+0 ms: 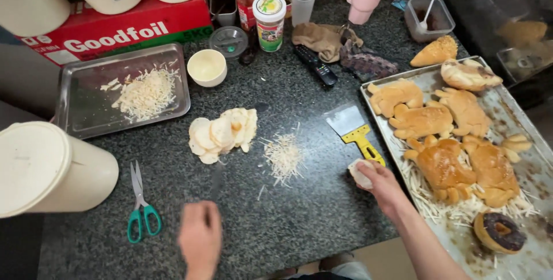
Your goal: Preparing and cutting ingredients to decorate animal-shaped breads.
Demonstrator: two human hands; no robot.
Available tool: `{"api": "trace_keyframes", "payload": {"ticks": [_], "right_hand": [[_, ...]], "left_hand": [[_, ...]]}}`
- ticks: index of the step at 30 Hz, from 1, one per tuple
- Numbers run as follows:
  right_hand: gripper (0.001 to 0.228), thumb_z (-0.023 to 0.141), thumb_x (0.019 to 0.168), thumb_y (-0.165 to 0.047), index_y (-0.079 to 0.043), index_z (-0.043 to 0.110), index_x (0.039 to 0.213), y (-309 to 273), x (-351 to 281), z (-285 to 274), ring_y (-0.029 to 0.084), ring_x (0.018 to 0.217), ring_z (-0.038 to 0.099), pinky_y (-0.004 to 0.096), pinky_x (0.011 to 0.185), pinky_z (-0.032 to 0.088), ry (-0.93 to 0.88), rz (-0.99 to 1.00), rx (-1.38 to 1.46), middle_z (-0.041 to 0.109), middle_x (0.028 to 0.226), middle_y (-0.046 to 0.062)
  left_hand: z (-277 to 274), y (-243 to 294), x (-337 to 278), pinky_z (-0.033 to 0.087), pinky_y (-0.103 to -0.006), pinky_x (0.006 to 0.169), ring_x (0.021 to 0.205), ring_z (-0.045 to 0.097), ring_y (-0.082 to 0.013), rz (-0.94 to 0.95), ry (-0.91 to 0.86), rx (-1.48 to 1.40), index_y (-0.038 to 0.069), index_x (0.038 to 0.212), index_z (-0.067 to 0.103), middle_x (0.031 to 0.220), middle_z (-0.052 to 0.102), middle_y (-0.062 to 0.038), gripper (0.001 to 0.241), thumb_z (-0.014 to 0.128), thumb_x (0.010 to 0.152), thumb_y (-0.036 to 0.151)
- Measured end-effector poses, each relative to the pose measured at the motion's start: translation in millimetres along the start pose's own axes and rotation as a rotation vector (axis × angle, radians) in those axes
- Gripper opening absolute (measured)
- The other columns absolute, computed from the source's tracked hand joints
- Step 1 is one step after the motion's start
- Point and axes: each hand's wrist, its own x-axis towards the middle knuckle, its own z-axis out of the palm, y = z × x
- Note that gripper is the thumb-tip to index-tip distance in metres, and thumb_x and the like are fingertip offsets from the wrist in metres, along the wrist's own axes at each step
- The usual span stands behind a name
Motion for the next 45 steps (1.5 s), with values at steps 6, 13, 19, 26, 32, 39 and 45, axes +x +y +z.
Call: {"api": "trace_keyframes", "payload": {"ticks": [6, 13, 19, 26, 32, 39, 45], "right_hand": [[0.034, 0.063, 0.098, -0.013, 0.008, 0.069, 0.125, 8, -6, -14, 0.021, 0.104, 0.064, 0.028, 0.091, 0.046, -0.209, -0.067, 0.083, 0.073, 0.119, 0.015], [0.027, 0.064, 0.097, -0.014, 0.002, 0.070, 0.119, 22, 8, -21, 0.019, 0.095, 0.064, 0.028, 0.084, 0.048, -0.303, -0.159, 0.063, 0.074, 0.113, 0.012], [0.025, 0.079, 0.089, -0.016, -0.010, 0.074, 0.113, 25, 5, -9, 0.021, 0.088, 0.074, 0.040, 0.082, 0.061, -0.141, -0.111, 0.054, 0.073, 0.094, 0.011], [0.028, 0.074, 0.092, -0.017, -0.005, 0.074, 0.117, 21, 6, -15, 0.021, 0.093, 0.070, 0.035, 0.084, 0.055, -0.229, -0.121, 0.012, 0.076, 0.105, 0.012], [0.028, 0.067, 0.095, -0.016, -0.001, 0.072, 0.119, 18, 1, -13, 0.020, 0.092, 0.066, 0.028, 0.080, 0.049, -0.261, -0.123, -0.002, 0.075, 0.108, 0.011], [0.026, 0.067, 0.096, -0.014, 0.000, 0.071, 0.118, 30, -6, 3, 0.019, 0.086, 0.066, 0.028, 0.074, 0.050, -0.142, -0.202, 0.007, 0.073, 0.103, 0.012], [0.030, 0.069, 0.092, -0.017, 0.002, 0.075, 0.114, 31, -30, 19, 0.018, 0.088, 0.067, 0.028, 0.081, 0.053, -0.012, -0.310, -0.258, 0.078, 0.101, 0.010]], "left_hand": [[19, 56, -68, 0.043, -0.0363, 0.078, 0.089, 0.057, -0.0256, 0.667, -0.181, -0.136, 0.009, 0.101, 0.066, 0.102, 0.062, -0.006, 0.013, 0.062, 0.089, 0.015], [38, 68, -52, 0.046, -0.0394, 0.075, 0.082, 0.055, -0.0253, 0.571, -0.182, 0.119, 0.013, 0.095, 0.059, 0.092, 0.053, -0.006, 0.013, 0.064, 0.083, 0.014], [76, 61, 19, 0.047, -0.0420, 0.071, 0.088, 0.062, -0.0265, 0.518, -0.135, 0.378, 0.023, 0.094, 0.062, 0.090, 0.056, -0.002, 0.016, 0.048, 0.099, 0.030], [83, 92, -3, 0.052, -0.0459, 0.066, 0.079, 0.065, -0.0328, 0.388, -0.132, 0.309, 0.011, 0.089, 0.066, 0.087, 0.063, -0.012, 0.024, 0.048, 0.096, 0.025], [90, 115, -28, 0.052, -0.0461, 0.070, 0.079, 0.062, -0.0338, 0.438, -0.054, 0.075, 0.011, 0.093, 0.061, 0.091, 0.059, -0.010, 0.007, 0.059, 0.090, 0.016], [89, 84, 26, 0.054, -0.0476, 0.067, 0.081, 0.065, -0.0336, 0.373, -0.098, 0.080, 0.011, 0.100, 0.064, 0.095, 0.061, -0.010, 0.012, 0.059, 0.090, 0.015], [56, 59, -12, 0.051, -0.0442, 0.073, 0.083, 0.061, -0.0310, 0.462, -0.082, 0.089, 0.013, 0.098, 0.064, 0.094, 0.060, -0.008, 0.010, 0.061, 0.092, 0.020]]}}
